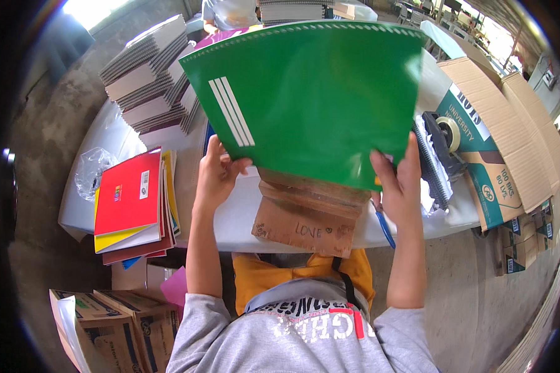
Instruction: The person places multi-colored notebook covers onto paper stacks and inserts a spiral binding using a manual binding guide.
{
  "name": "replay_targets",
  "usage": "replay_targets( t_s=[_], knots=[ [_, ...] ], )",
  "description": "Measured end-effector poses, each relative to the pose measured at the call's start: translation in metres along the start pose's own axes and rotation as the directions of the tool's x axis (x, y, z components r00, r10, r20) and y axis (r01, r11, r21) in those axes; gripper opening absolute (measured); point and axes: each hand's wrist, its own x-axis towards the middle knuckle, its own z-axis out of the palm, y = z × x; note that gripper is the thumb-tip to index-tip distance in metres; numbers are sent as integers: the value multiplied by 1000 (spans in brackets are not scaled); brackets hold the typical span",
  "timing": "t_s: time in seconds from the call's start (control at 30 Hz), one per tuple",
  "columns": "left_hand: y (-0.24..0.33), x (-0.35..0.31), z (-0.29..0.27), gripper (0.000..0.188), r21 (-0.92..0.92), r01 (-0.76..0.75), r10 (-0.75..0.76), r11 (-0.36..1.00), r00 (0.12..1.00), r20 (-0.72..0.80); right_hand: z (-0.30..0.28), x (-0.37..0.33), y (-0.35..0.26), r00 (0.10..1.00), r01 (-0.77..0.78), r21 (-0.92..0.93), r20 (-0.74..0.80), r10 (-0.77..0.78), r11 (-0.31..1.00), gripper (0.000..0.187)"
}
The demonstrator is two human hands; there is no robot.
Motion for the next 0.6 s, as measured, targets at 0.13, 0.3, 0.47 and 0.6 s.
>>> replay_targets(
  t_s=[0.13,0.3,0.47,0.6],
  knots=[
    [-29,14,10,37,-121,-104,98,987,994,-50,4,29,-14,991,74,-126,117,-59,989,28],
    [-66,1,25,38,-226,-67,46,972,994,-98,6,29,-3,969,184,-317,216,-117,930,34],
    [-91,-27,31,44,-89,-54,48,995,996,-69,-22,19,28,923,170,-447,384,16,878,41],
    [-98,-54,35,45,157,91,-86,983,996,-35,-69,1,62,875,-173,-117,437,207,978,32]
  ],
)
